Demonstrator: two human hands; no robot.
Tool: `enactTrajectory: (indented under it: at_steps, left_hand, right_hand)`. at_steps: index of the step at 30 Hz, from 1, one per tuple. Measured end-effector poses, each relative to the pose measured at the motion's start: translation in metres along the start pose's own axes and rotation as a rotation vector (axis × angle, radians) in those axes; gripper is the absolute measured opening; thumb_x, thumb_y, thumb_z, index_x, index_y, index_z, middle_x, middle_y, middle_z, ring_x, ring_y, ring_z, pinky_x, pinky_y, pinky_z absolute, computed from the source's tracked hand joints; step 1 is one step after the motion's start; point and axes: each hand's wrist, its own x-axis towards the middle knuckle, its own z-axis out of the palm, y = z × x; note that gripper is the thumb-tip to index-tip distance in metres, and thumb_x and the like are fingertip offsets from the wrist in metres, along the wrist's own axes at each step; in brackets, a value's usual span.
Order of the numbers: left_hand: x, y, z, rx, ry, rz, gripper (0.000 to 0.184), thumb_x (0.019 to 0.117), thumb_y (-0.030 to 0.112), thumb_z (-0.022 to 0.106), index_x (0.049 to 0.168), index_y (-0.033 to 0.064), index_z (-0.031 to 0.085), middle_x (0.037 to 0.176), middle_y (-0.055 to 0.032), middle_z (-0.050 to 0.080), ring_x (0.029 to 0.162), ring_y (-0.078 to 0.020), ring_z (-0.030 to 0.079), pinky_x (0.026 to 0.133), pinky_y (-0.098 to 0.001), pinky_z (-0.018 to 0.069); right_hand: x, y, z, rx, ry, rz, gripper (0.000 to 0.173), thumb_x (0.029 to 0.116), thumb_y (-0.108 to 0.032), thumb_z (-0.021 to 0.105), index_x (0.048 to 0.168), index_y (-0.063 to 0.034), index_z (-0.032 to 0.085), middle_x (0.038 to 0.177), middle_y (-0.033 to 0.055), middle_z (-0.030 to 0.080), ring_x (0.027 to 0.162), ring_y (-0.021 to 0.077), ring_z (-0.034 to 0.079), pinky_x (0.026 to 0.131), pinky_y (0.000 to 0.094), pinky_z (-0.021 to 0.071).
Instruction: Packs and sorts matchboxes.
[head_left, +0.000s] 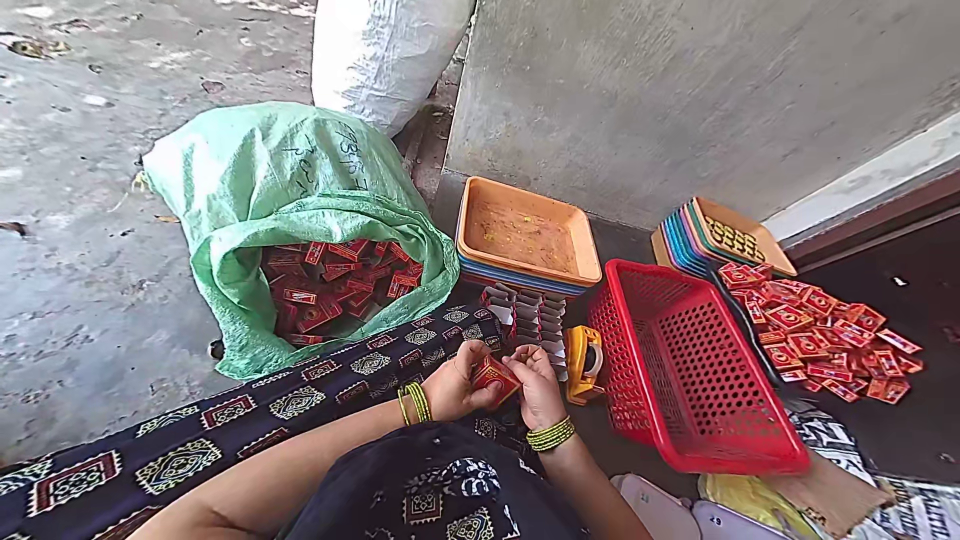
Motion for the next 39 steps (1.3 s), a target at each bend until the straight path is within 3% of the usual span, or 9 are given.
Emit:
enactTrajectory:
  at_steps: [2, 5, 9, 14, 19, 24, 31, 34, 39]
  left_hand:
    - [0.001, -0.004, 0.001, -0.006, 0.041, 0.042, 0.067, 0.0926, 0.027, 0.067, 0.139, -0.0075, 0.034, 0.116, -0.0174, 0.067, 0.100, -0.0164, 0.071, 0.089, -0.0378, 0.0606]
    - [0.001, -0.011, 0.004, -0.114, 0.072, 0.013, 0.073, 0.0941, 0.027, 0.060, 0.146, -0.0076, 0.021, 0.128, -0.0190, 0.058, 0.096, -0.0153, 0.071, 0.080, -0.0353, 0.0628]
    - [0.001, -0.011, 0.006, -0.140, 0.066, -0.142, 0.078, 0.0912, 0.022, 0.060, 0.151, -0.0047, 0.017, 0.146, -0.0204, 0.046, 0.106, -0.0183, 0.070, 0.078, -0.0341, 0.0633]
    - [0.006, -0.009, 0.005, -0.132, 0.063, -0.229, 0.071, 0.0886, 0.011, 0.060, 0.149, -0.0021, 0.024, 0.140, -0.0170, 0.051, 0.107, -0.0181, 0.070, 0.080, -0.0338, 0.0628]
    - [0.007, -0.009, 0.006, -0.123, 0.042, -0.265, 0.065, 0.0901, 0.011, 0.058, 0.147, -0.0017, 0.030, 0.139, -0.0162, 0.053, 0.107, -0.0178, 0.069, 0.082, -0.0333, 0.0622]
    - [0.006, -0.008, 0.003, -0.099, 0.000, -0.260, 0.057, 0.0911, 0.010, 0.057, 0.143, -0.0017, 0.037, 0.137, -0.0157, 0.056, 0.109, -0.0190, 0.069, 0.084, -0.0344, 0.0617]
    - [0.007, -0.013, -0.002, -0.029, -0.071, -0.194, 0.035, 0.0971, 0.016, 0.059, 0.129, 0.0014, 0.055, 0.124, -0.0115, 0.066, 0.112, -0.0153, 0.067, 0.093, -0.0331, 0.0583]
    - [0.008, -0.009, 0.004, -0.076, -0.099, -0.176, 0.056, 0.0979, 0.034, 0.068, 0.139, -0.0002, 0.050, 0.131, -0.0132, 0.064, 0.118, -0.0164, 0.066, 0.099, -0.0350, 0.0572]
    - [0.008, 0.006, 0.008, -0.095, -0.156, -0.072, 0.086, 0.0914, 0.045, 0.075, 0.150, -0.0032, 0.035, 0.130, -0.0163, 0.063, 0.117, -0.0171, 0.067, 0.100, -0.0367, 0.0574]
  right_hand:
    - [-0.004, 0.000, -0.007, -0.115, -0.149, -0.103, 0.032, 0.0994, -0.013, 0.064, 0.126, 0.0016, 0.055, 0.102, 0.0123, 0.068, 0.094, 0.0178, 0.068, 0.085, 0.0345, 0.0583]
    - [-0.007, 0.000, -0.024, -0.477, -0.199, -0.467, 0.048, 0.0921, -0.022, 0.077, 0.128, 0.0034, 0.059, 0.103, 0.0088, 0.074, 0.093, 0.0154, 0.072, 0.082, 0.0335, 0.0628]
    - [0.000, -0.039, -0.085, -1.124, 0.409, -0.770, 0.042, 0.0980, -0.032, 0.067, 0.121, 0.0032, 0.069, 0.116, 0.0222, 0.070, 0.111, 0.0347, 0.068, 0.098, 0.0507, 0.0542]
    - [0.028, -0.066, -0.175, -1.542, 0.860, -0.478, 0.029, 0.1022, -0.018, 0.054, 0.122, -0.0073, 0.072, 0.125, 0.0208, 0.068, 0.121, 0.0430, 0.061, 0.103, 0.0586, 0.0463]
    - [0.034, -0.023, -0.159, -1.439, 0.358, -0.488, 0.025, 0.0990, -0.017, 0.059, 0.113, -0.0049, 0.075, 0.114, 0.0187, 0.072, 0.112, 0.0386, 0.066, 0.100, 0.0565, 0.0503]
    - [0.056, 0.053, -0.127, -1.473, -0.137, -0.187, 0.025, 0.0907, -0.022, 0.073, 0.113, -0.0120, 0.078, 0.118, 0.0125, 0.071, 0.119, 0.0297, 0.062, 0.108, 0.0474, 0.0471]
    - [0.044, 0.026, -0.121, -1.169, -0.128, -0.262, 0.022, 0.1031, -0.026, 0.059, 0.112, -0.0084, 0.071, 0.104, 0.0076, 0.074, 0.100, 0.0172, 0.070, 0.094, 0.0393, 0.0557]
    - [0.024, -0.011, -0.101, -0.893, -0.109, -0.522, 0.018, 0.1021, -0.022, 0.062, 0.107, -0.0069, 0.071, 0.091, 0.0013, 0.071, 0.081, 0.0051, 0.066, 0.076, 0.0247, 0.0559]
    - [0.002, -0.037, -0.046, -0.602, -0.129, -0.584, 0.012, 0.0992, -0.015, 0.065, 0.102, -0.0049, 0.072, 0.086, 0.0007, 0.070, 0.076, 0.0058, 0.065, 0.070, 0.0238, 0.0552]
